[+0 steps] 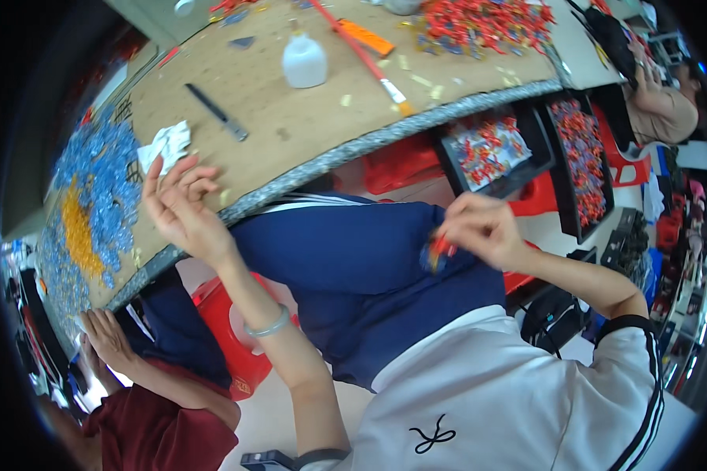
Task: Assembling small plastic toy figure parts and applying adhesive at a workshop station.
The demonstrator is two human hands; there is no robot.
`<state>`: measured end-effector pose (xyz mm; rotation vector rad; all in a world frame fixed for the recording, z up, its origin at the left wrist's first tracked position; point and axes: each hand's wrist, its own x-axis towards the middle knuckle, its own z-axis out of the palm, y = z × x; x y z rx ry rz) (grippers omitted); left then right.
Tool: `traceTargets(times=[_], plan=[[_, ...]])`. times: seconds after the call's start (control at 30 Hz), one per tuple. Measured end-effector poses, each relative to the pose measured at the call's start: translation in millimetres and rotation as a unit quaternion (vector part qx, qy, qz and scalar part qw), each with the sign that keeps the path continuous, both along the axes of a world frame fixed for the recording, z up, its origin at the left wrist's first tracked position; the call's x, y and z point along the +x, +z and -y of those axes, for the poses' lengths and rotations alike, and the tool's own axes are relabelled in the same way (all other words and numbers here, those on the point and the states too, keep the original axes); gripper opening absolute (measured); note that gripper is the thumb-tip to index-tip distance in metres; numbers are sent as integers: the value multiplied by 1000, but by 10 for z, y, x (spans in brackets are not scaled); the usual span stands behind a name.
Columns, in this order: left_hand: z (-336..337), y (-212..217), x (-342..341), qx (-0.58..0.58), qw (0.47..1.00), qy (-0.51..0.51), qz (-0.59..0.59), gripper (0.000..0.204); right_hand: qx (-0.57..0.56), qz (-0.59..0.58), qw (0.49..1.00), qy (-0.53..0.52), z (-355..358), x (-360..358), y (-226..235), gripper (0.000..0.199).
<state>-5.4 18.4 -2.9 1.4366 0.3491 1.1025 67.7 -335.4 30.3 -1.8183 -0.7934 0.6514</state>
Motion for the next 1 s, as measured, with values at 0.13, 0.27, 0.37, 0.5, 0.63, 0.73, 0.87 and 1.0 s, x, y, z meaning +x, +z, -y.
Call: traceTargets(times=[0.13, 0.27, 0.37, 0.5, 0.63, 0.73, 0.87, 1.0], plan=[[75, -19, -3, 22, 999, 18, -15, 34, -38, 94, 954, -282, 944, 332, -543, 14], [76, -4, 23, 29, 999, 24, -31, 32, -139, 262, 863, -409, 1431, 969, -1089, 22], [91, 16, 25, 42, 998, 32, -39, 29, -73, 296, 838, -453, 1342, 1606, -1319, 24], [123, 75, 162, 7, 999, 35, -34, 24, -38, 339, 782, -521, 1240, 1973, -1381, 28], [36, -13, -3, -37, 997, 58, -30, 24, -18, 202, 903, -378, 923, 1184, -1484, 26], [63, 5, -4, -54, 996, 48, -57, 25, 51, 238, 947, -209, 441, 241, -961, 16], [148, 66, 54, -62, 995, 48, -68, 24, 63, 192, 979, 29, -221, -304, -407, 10], [138, 79, -38, -33, 994, 61, -90, 24, 199, 270, 922, 192, -1052, -347, 14, 9]])
